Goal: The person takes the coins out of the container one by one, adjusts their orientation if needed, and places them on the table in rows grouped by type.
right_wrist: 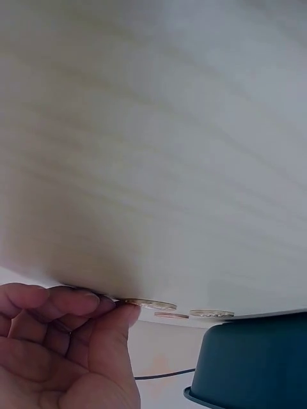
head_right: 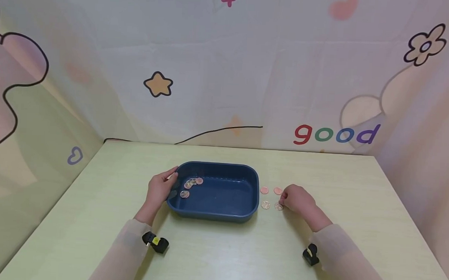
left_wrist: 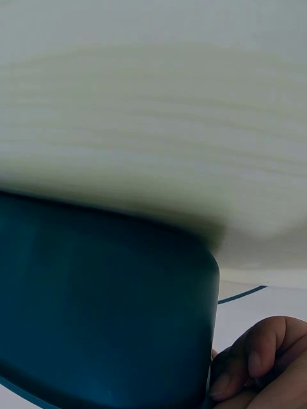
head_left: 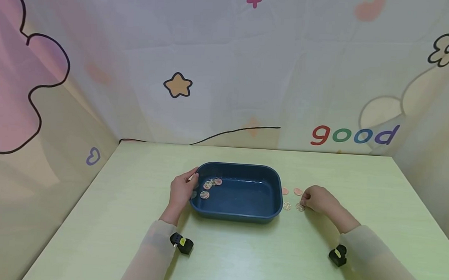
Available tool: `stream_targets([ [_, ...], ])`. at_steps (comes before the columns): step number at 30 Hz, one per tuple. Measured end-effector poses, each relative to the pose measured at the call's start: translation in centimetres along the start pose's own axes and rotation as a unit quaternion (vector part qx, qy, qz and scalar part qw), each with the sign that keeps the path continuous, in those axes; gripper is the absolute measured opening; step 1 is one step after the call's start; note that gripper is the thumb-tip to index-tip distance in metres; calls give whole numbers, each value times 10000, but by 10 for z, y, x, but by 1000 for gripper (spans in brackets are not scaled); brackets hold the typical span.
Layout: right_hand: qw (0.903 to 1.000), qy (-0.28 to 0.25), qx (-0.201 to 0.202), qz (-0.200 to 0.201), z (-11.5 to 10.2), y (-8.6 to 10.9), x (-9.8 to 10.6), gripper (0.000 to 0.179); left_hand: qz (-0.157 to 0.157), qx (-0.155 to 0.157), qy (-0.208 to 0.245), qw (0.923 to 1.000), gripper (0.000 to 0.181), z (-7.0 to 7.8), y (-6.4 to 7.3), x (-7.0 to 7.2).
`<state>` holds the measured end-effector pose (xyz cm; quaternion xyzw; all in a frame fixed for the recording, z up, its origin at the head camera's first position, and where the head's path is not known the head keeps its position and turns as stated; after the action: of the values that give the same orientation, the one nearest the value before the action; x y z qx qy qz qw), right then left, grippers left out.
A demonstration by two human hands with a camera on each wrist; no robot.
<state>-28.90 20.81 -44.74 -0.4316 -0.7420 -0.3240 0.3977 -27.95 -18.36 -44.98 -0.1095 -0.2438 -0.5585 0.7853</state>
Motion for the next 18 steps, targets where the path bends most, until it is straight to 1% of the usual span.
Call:
stream_targets([
  [8, 10000, -38, 10, 16, 1, 0, 0, 16, -38, 49, 21, 10000, 36, -1, 1, 0],
  [18, 9998, -115, -62, -164, 4, -2, 0, 16, -54, 92, 26, 9999, 36, 1, 1, 1],
])
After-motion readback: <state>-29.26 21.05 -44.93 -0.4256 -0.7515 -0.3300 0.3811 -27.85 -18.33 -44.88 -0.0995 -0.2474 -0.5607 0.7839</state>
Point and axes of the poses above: each hand's wrist, its own y-axis away from the middle knuckle, its own x-axis out of the back of the hand, z = x × y, the point moved 5 cm from there along -y, towards the middle knuckle, and after that the axes turned 10 degrees about x, right-handed, at the moved point
